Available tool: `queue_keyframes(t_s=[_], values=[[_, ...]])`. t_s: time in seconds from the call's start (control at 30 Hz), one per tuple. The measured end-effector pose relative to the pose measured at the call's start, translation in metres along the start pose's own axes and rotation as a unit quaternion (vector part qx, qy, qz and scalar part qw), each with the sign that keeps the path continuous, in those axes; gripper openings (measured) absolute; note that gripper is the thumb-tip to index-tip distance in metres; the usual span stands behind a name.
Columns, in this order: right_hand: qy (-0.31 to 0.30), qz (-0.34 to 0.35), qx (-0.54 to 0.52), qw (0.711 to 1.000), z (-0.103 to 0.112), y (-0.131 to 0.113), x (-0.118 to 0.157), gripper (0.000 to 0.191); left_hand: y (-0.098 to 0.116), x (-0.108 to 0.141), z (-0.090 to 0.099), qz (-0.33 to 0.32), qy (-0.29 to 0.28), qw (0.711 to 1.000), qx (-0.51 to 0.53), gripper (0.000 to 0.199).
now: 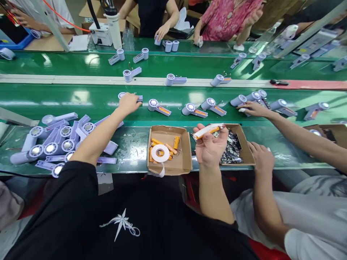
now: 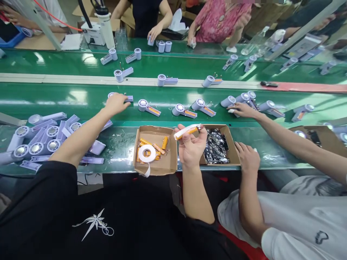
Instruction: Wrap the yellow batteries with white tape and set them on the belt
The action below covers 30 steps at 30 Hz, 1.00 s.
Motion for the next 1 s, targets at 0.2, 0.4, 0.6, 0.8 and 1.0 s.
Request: queue_keyframes(t_s=[0.2, 0.4, 0.6, 0.8, 1.0], values=[[-0.025, -0.004, 0.041, 0.999, -0.008, 0.007, -0.023, 0.063, -0.061, -0.048, -0.021, -0.043, -0.051, 0.996, -0.062, 0.042], [-0.147, -0.09, 0.054, 0.984, -0.05, 0.028, -0.076, 0.068, -0.067, -0.023, -0.033, -0.185, -0.048, 0.978, -0.082, 0.043], [-0.277, -0.155, 0.055, 0.947, -0.109, 0.083, -0.124, 0.075, -0.048, -0.035, -0.042, -0.192, -0.102, 0.972, -0.094, 0.031], [-0.39, -0.082, 0.223, 0.89, -0.147, 0.144, -0.153, 0.047, -0.045, -0.068, -0.023, -0.123, -0.203, 0.971, -0.032, 0.03], [-0.466, -0.044, 0.539, 0.7, -0.167, 0.166, -0.168, 0.04, -0.044, -0.064, -0.021, -0.091, -0.123, 0.988, 0.014, 0.03]])
Point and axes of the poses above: each hand's wrist, its own x-axis away from the middle knuckle, its own z-axis out of the back of the hand, y = z × x, the point moved 3 cm from there along -x, towards the middle knuckle, and after that the axes turned 11 degrees about -y, right-handed, at the moved point
